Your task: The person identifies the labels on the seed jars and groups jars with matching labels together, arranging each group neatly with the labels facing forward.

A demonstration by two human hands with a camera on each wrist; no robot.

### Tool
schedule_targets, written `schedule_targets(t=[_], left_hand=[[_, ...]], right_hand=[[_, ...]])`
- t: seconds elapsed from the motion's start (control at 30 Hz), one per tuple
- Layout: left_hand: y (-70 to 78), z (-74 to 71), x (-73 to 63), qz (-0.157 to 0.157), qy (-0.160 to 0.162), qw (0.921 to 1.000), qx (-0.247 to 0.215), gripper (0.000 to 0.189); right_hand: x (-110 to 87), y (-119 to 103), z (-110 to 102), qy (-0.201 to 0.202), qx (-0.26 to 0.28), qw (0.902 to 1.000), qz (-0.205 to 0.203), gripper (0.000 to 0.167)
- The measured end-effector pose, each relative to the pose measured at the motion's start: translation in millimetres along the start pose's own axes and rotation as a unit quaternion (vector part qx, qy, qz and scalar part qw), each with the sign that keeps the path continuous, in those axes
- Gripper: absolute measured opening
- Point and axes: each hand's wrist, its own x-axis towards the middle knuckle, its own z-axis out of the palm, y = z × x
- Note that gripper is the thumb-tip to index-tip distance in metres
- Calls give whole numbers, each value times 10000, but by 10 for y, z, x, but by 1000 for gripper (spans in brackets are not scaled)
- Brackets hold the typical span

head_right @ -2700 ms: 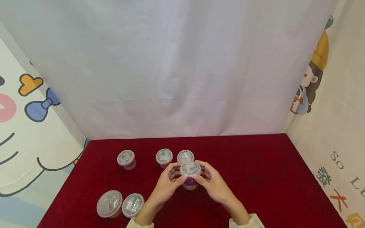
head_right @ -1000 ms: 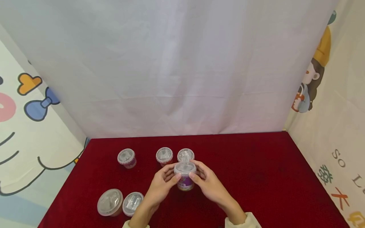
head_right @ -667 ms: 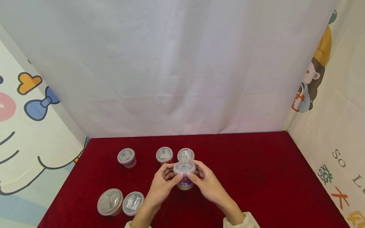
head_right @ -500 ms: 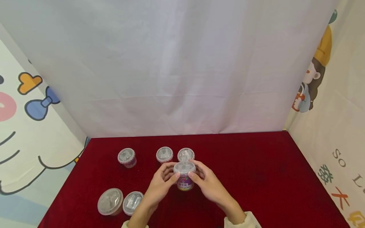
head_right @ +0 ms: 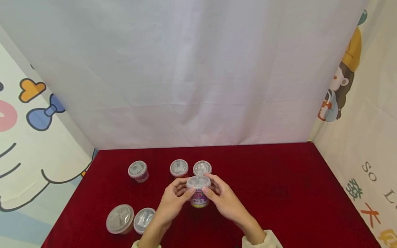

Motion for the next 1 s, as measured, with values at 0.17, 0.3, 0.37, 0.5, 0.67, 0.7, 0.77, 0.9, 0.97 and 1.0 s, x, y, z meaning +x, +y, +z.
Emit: schedule_targets(t=[0.17, 0.3, 0.37, 0.5, 0.67, 0.7, 0.77, 0.9, 0.97, 1.0], left_hand=[[45, -52, -27, -16, -120, 9998, 152, 50], [105, -115, -51, 44, -251, 9988, 406, 52], [150, -153, -64, 37, -290, 9982, 518, 53], [271, -245, -83, 142, -339, 9964, 760, 52], [454, -417, -109, 260, -403, 9911, 1238, 52], [488, -459, -116, 249, -399, 9900, 1332, 51], [549, -544, -124, 224, -380, 9877, 1500, 51], [629, -729, -111, 156, -361, 9858, 1633, 51], [649, -835, -94, 141, -371, 9848, 1691, 50], [657, -890, -86, 124, -383, 9844, 1713, 51]], right_hand=[[22, -10, 18, -53, -31, 9999, -89, 58], [41, -44, 40, -60, -44, 10000, -39, 60], [54, -71, 54, -107, -36, 9999, -8, 61], [96, -126, 88, -251, -2, 9996, -113, 60], [191, -204, 162, -424, 68, 9984, -373, 60], [217, -224, 182, -463, 90, 9980, -415, 59], [274, -263, 227, -524, 86, 9974, -478, 59], [416, -353, 330, -655, 67, 9961, -592, 59], [499, -398, 386, -738, 60, 9952, -644, 59], [541, -418, 414, -777, 51, 9947, -664, 59]])
